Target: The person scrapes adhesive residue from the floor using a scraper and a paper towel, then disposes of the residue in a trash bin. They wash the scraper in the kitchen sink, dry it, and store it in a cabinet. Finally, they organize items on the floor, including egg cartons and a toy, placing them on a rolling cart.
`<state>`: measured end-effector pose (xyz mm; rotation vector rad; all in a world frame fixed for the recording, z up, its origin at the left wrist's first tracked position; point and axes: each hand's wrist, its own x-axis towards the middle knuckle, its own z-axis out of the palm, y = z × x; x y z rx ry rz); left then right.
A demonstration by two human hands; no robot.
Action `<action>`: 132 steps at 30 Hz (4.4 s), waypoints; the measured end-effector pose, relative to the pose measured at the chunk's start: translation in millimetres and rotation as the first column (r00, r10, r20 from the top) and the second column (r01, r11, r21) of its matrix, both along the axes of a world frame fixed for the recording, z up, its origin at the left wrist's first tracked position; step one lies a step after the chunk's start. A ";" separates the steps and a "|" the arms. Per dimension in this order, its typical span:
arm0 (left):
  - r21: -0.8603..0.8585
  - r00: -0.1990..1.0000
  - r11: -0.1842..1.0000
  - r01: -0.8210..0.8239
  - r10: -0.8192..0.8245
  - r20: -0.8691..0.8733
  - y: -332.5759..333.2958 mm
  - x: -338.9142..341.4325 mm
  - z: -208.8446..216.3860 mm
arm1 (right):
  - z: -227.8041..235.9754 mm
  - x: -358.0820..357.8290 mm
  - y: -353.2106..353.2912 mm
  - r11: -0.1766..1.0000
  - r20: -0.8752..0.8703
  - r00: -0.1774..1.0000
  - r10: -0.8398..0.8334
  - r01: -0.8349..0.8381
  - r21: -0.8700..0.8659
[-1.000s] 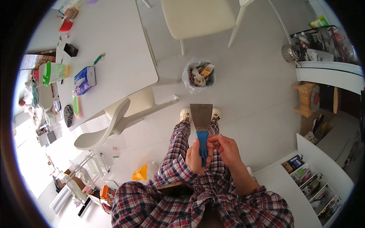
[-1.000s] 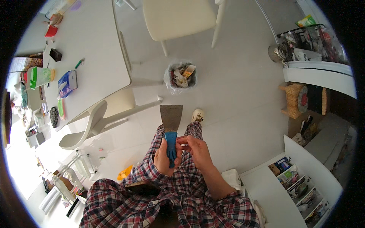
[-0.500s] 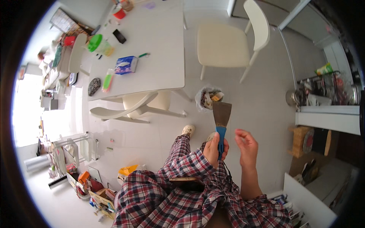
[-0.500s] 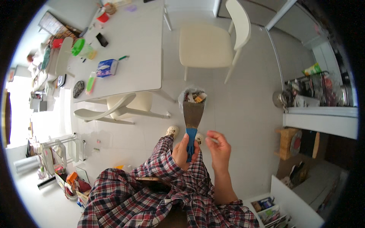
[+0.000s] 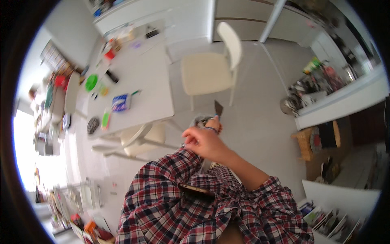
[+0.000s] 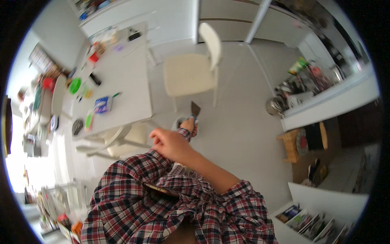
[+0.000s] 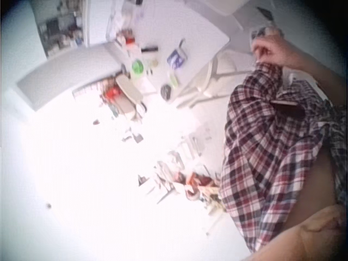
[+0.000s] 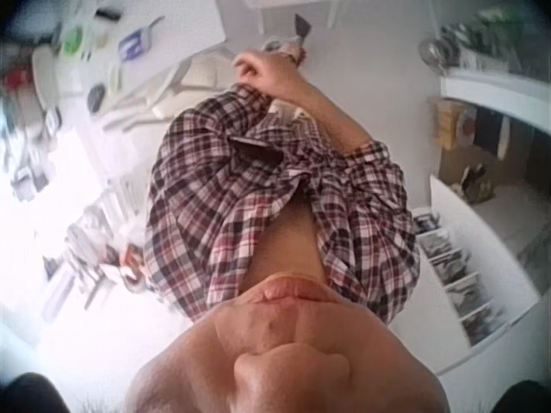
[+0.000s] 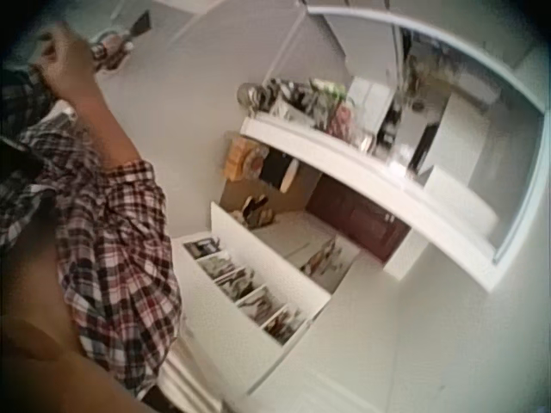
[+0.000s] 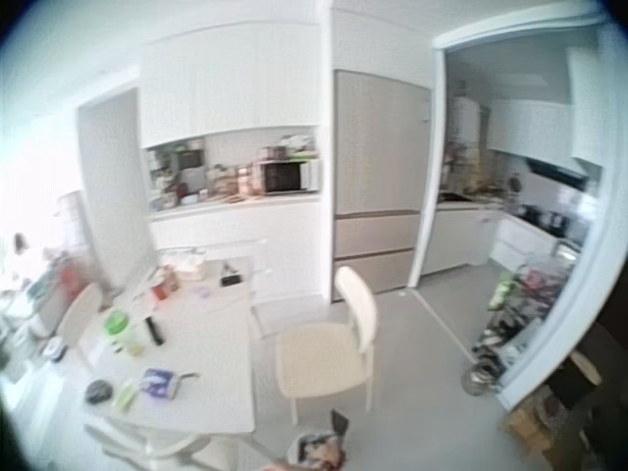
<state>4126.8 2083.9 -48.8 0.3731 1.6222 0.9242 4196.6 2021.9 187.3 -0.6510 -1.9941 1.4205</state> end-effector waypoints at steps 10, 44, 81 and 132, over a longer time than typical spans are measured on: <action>-0.025 0.928 0.940 0.340 -0.339 -0.153 163.4 34.6 46.9 | 33.5 44.5 75.3 0.951 -0.224 0.973 0.061 -0.125 -0.282; 0.285 0.651 0.954 -0.094 -0.158 0.742 670.7 373.7 182.0 | -38.9 437.1 673.6 0.590 -0.327 0.614 -0.719 0.289 -0.754; 0.170 0.677 0.967 0.190 -0.255 0.690 1401.0 648.3 90.6 | -171.2 750.3 1343.7 0.311 0.037 0.444 -0.896 0.683 -0.661; 0.002 0.836 0.946 0.325 -0.286 -0.469 1943.5 724.4 -20.7 | -144.7 784.9 2258.5 0.983 0.090 0.994 -0.061 0.044 0.179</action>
